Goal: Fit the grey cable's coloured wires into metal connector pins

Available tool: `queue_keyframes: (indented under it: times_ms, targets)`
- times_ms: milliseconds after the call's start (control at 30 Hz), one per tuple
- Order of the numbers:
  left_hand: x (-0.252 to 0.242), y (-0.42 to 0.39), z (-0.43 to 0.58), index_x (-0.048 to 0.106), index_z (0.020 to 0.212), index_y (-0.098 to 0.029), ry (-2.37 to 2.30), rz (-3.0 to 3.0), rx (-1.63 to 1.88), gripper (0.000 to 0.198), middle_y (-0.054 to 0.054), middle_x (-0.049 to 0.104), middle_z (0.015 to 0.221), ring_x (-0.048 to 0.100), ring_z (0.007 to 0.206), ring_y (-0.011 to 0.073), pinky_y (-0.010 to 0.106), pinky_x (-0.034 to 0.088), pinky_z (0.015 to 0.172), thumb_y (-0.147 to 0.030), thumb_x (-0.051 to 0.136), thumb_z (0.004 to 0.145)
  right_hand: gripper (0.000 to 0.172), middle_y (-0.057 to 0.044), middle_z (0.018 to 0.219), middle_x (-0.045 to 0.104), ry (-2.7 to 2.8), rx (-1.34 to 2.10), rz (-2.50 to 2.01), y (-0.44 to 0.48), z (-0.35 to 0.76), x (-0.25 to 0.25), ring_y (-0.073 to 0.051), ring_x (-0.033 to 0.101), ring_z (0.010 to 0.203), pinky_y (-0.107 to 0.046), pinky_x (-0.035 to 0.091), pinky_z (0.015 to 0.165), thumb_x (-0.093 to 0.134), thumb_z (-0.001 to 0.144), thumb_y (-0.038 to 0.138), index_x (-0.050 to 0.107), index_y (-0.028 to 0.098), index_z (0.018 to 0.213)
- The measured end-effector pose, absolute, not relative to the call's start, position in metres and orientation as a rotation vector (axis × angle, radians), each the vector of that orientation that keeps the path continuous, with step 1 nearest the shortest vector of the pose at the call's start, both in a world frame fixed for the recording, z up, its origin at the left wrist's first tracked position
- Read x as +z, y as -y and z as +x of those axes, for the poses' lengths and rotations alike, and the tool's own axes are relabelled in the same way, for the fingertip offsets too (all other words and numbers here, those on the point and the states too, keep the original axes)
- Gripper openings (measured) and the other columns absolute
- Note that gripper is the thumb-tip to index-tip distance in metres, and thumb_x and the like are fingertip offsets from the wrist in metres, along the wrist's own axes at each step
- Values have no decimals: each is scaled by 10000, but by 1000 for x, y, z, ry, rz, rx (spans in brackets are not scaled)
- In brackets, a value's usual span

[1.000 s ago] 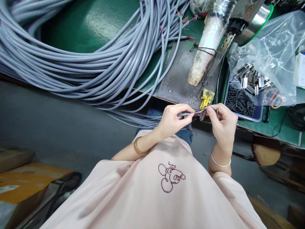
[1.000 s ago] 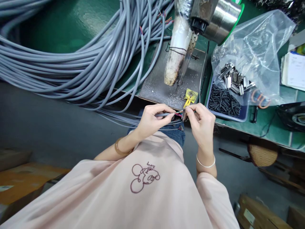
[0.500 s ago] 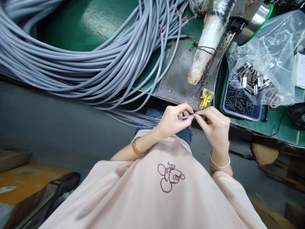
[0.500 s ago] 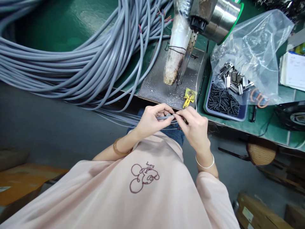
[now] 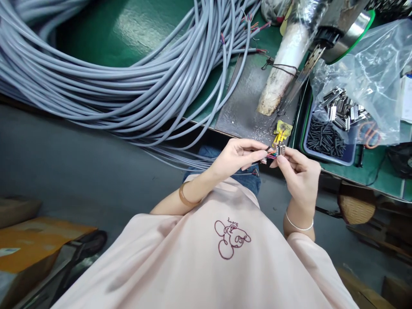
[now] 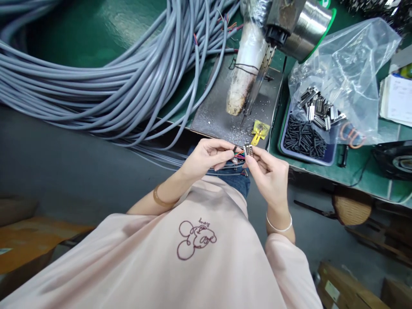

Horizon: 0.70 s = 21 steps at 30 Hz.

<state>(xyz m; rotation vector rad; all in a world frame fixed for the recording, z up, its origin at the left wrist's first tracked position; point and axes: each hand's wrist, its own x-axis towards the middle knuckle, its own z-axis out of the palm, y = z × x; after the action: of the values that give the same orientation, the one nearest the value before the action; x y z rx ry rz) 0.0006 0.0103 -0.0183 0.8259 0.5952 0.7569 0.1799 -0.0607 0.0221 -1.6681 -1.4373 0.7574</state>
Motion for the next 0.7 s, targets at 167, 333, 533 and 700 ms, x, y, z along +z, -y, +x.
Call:
queue_keyframes:
  times_ms: [167, 333, 533, 700]
  targets:
    - [-13, -7, 1, 762, 916, -158, -579, 853, 864, 266, 14, 721, 711, 438, 429, 15, 167, 322, 395, -392, 822, 804, 335, 25, 681, 684, 1344, 902, -1569, 55, 178, 24, -108, 633, 587, -245, 545, 573, 662, 938, 372, 714, 236, 1239]
    - [-11, -8, -3, 768, 839, -150, -510, 1215, 930, 164, 53, 764, 806, 643, 632, 91, 207, 509, 595, -313, 782, 851, 312, 46, 602, 645, 1254, 1125, -1444, 51, 184, 22, -93, 582, 513, -240, 542, 544, 658, 938, 386, 735, 269, 1216]
    - [-14, -5, 0, 752, 881, -147, -520, 1726, 1088, 140, 66, 768, 850, 674, 770, 127, 249, 535, 741, -172, 630, 945, 273, 28, 673, 703, 1406, 812, -1613, 50, 180, 25, -95, 604, 538, -233, 523, 533, 659, 931, 366, 760, 279, 1170]
    - [-19, -6, 4, 714, 1005, -148, -659, 1293, 1002, 153, 49, 742, 892, 603, 631, 61, 161, 454, 544, -267, 700, 910, 239, 45, 541, 553, 1323, 340, -1547, 48, 184, 30, -84, 465, 458, -233, 369, 452, 625, 912, 356, 795, 266, 1055]
